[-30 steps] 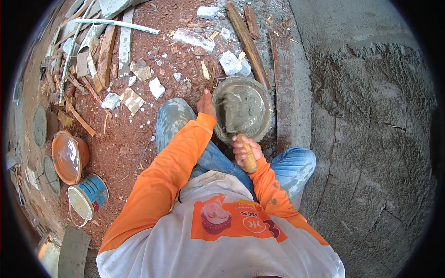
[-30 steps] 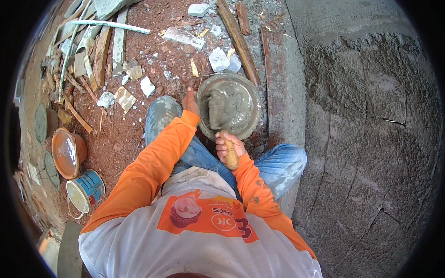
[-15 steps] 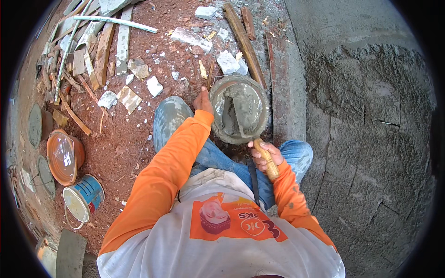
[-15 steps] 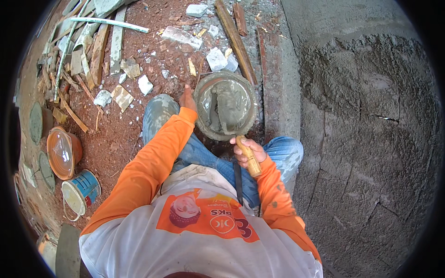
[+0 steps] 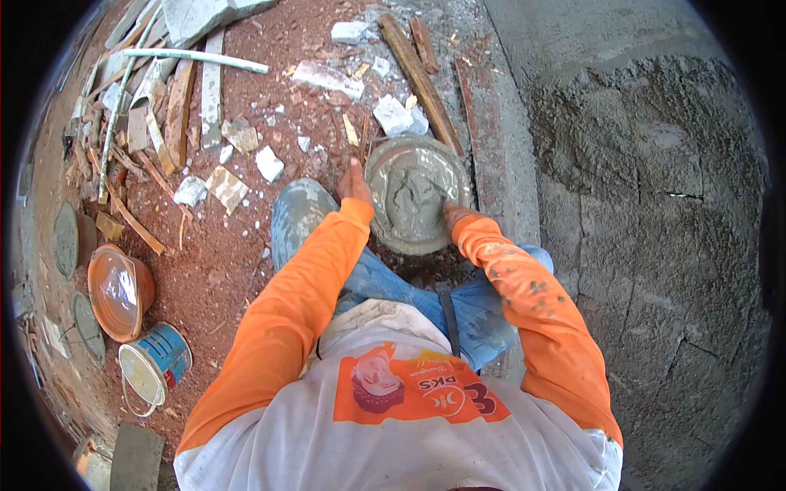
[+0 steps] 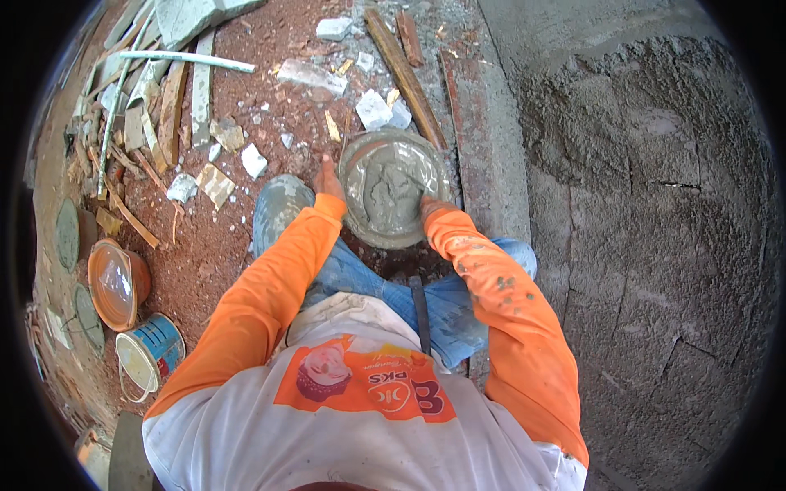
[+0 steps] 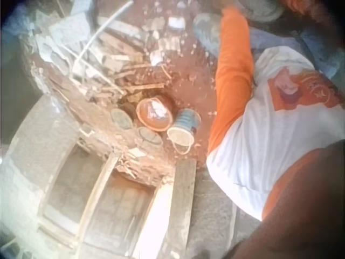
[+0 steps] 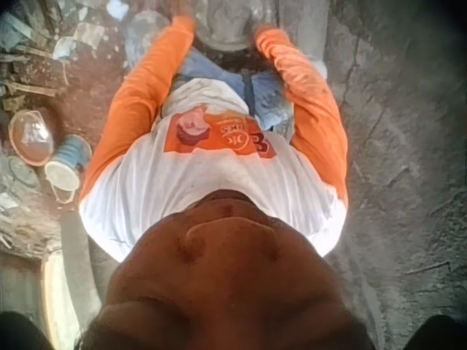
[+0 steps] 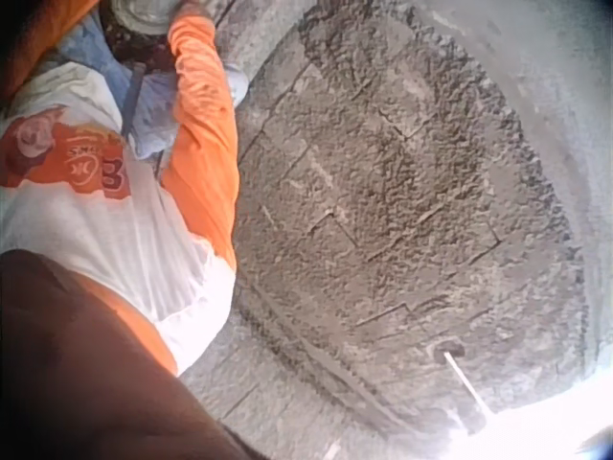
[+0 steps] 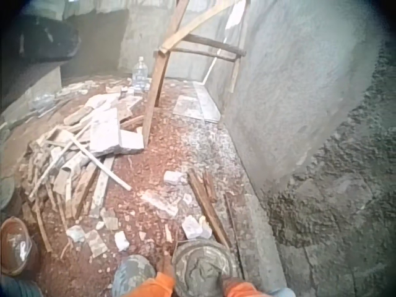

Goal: Mixing mortar in a bucket and applying plaster to a wall using a trowel.

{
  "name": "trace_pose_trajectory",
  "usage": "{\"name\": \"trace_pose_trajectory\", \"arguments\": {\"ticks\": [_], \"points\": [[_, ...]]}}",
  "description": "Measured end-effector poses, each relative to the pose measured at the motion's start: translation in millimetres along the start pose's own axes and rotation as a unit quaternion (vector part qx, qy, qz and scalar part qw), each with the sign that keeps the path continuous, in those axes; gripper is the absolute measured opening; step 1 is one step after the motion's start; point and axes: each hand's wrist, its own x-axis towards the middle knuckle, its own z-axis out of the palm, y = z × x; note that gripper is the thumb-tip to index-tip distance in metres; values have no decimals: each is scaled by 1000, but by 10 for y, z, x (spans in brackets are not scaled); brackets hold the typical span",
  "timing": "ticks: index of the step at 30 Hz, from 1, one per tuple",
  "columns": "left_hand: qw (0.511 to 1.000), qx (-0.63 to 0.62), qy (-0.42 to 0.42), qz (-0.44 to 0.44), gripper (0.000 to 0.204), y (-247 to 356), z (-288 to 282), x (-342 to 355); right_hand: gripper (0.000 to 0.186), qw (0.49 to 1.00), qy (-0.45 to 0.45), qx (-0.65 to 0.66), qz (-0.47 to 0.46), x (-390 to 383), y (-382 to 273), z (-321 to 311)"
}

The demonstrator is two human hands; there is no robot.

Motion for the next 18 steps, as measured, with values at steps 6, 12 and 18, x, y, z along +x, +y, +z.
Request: {"name": "trace_pose_trajectory", "arguments": {"ticks": [6,12,18], "points": [[997,54,-48,-28,54,-64,-121,82,35,996,-82,13,-39,-172,-304,-242],[997,45,-58,-12,53,53,-33,61,38,980,-87,115,-137,232,214,563],[994,91,-65,-2,53,-1,-212,58,39,985,-40,52,-157,-3,-275,751]]}}
